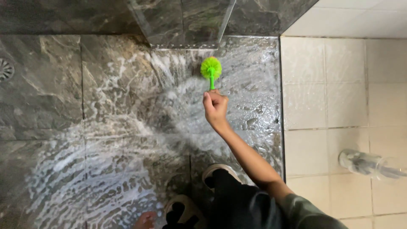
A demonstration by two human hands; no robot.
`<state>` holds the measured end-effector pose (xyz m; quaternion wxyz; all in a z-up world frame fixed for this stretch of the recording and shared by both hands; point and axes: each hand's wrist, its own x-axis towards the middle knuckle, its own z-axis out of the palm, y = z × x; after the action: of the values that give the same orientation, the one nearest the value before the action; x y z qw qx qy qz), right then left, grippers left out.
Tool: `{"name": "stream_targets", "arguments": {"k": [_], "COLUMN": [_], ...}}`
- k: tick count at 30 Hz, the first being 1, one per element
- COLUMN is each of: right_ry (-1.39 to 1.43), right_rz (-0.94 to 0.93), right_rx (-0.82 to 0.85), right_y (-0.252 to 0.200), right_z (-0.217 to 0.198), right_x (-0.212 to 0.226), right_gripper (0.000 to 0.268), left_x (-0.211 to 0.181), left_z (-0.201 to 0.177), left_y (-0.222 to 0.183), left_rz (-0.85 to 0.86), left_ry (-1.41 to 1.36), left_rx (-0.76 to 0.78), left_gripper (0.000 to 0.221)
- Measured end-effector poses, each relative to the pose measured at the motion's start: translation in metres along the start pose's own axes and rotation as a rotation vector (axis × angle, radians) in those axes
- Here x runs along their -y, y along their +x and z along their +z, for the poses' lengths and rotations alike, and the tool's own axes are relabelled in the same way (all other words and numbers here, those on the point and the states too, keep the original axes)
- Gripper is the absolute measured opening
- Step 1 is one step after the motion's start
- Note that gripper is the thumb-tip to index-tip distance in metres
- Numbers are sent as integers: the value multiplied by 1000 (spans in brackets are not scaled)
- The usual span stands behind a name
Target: Scrubbing a tiled bathroom floor with a long-handled brush and soapy water.
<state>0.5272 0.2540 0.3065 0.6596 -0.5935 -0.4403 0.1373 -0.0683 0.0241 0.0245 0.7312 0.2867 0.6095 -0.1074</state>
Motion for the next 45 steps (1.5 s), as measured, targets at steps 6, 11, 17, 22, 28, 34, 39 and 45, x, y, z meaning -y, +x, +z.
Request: {"name": "stream_targets", "arguments": {"k": [6,11,17,22,28,34,39,45], "right_ry": [35,-41,-254,43,370,448,593,461], "right_rz": [-102,-73,-149,-236,-190,2,-127,8], "right_rx": [-147,-97,-200,165,4,-222,-431,-190], "right_y": [26,15,41,9,33,70,87,44], "right_z": [-22,-30,-40,-39,-79,-116,-147,-144], "right_x": [-28,-18,-88,-56,-45,-48,-107,-42], "right_gripper": [34,31,33,33,43,45,39,45], "left_x": [28,21,22,9,16,35,31,-67], "left_z": [7,11,4,-2,6,18,44,110], "left_y": [-9,-6,0,1,-11,-5,-5,-91], "left_rz": [206,225,290,161,-80,372,346,545], "left_ry": [-57,62,21,-101,6,-59,249,349], "left_rx": [203,-45,41,214,-30,-39,-231,-359], "left_gripper": [67,69,71,85,78,72,47,25]}}
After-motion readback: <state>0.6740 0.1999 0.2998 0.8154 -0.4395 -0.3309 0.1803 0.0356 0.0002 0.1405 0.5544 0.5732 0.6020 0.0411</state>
